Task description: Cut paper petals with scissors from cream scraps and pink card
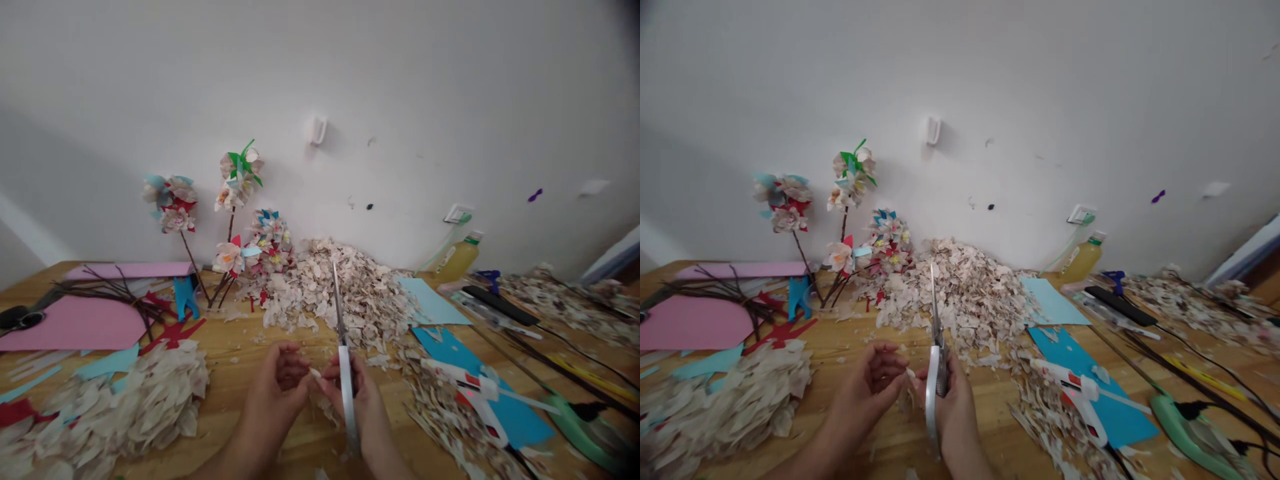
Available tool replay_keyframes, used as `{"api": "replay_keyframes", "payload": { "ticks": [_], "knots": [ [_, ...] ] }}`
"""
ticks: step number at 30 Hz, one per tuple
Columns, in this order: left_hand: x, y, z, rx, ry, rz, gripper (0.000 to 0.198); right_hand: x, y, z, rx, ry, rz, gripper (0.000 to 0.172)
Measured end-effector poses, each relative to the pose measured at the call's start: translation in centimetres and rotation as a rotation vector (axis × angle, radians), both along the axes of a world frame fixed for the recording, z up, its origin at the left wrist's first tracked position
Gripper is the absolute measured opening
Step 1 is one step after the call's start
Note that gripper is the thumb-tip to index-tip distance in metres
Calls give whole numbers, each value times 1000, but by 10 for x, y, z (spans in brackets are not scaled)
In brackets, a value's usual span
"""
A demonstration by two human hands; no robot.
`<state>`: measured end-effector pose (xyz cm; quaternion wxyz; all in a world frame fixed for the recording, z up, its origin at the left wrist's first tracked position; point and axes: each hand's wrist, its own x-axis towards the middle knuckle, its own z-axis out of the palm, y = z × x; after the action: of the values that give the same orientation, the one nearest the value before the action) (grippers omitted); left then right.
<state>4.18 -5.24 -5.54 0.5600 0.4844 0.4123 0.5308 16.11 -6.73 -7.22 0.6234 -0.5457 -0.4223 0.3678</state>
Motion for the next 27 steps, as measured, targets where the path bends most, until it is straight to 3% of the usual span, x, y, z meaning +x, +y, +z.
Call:
{"api": "replay_keyframes", "payload": {
  "ticks": [11,19,27],
  "knots": [
    [-6,13,2,-73,-122,-43,36,12,3,8,-91,116,-7,38],
    [-9,4,-1,155,64,7,31,10,-3,12,-191,205,15,46],
    [-6,6,1,-80,-190,-145,37,11,-4,9,-165,194,27,45]
  ]
}}
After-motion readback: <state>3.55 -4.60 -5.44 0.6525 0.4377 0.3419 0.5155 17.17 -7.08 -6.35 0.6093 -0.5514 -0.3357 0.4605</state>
